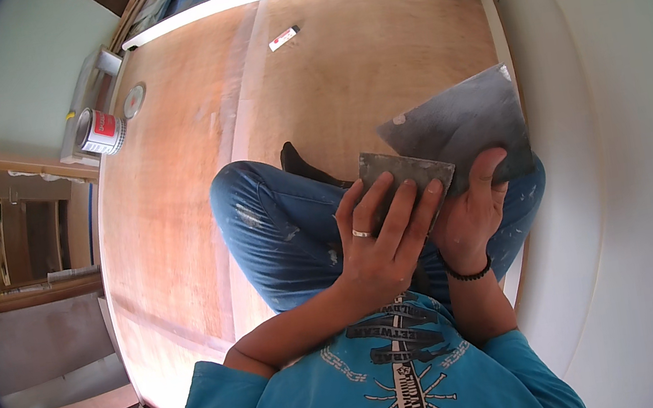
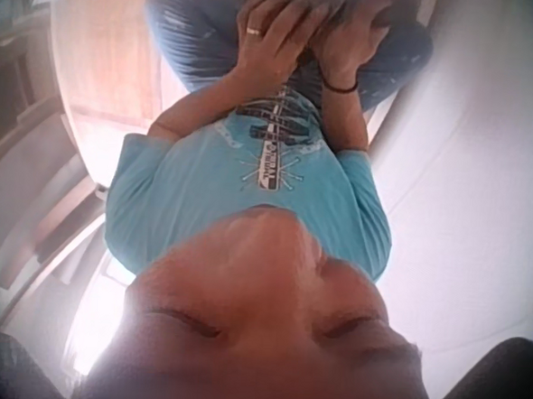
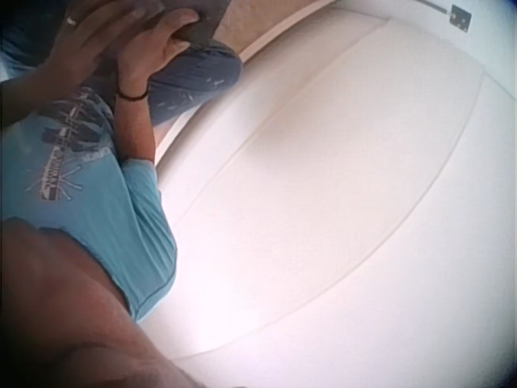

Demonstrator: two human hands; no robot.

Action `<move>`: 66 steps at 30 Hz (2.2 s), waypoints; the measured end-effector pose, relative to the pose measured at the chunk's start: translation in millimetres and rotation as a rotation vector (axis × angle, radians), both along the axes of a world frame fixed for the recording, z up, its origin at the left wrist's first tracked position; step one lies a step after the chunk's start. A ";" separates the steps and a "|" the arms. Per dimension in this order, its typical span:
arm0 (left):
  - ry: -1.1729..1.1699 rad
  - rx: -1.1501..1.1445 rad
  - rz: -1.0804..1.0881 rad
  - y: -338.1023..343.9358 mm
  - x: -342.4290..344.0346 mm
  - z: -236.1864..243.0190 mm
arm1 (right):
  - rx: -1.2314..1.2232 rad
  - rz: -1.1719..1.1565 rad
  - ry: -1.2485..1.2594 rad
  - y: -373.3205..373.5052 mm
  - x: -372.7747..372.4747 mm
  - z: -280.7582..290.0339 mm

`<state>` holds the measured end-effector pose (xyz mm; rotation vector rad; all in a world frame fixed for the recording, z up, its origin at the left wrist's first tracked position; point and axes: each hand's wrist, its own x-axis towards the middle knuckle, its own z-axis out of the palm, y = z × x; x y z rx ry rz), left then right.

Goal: The person sits on the floor and uses a sanding block to sand a wooden floor surface. They repeatedly rub the block across the floor, occasionally pause to inspect the surface, and handle a small tube and a paint can nearby.

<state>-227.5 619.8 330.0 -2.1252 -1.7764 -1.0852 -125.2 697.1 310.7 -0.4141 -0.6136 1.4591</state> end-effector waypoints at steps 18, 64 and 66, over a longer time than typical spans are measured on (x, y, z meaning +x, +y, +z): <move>0.072 0.219 0.046 12.9 -33.1 -5.2 | 0.069 0.202 -0.101 -4.5 -5.0 6.5; -1.441 0.138 -0.023 48.3 -90.0 10.3 | -0.461 0.370 0.047 27.9 18.2 -13.0; -1.657 0.147 -0.053 51.8 -100.7 6.0 | -0.423 0.250 -0.001 22.7 14.6 7.3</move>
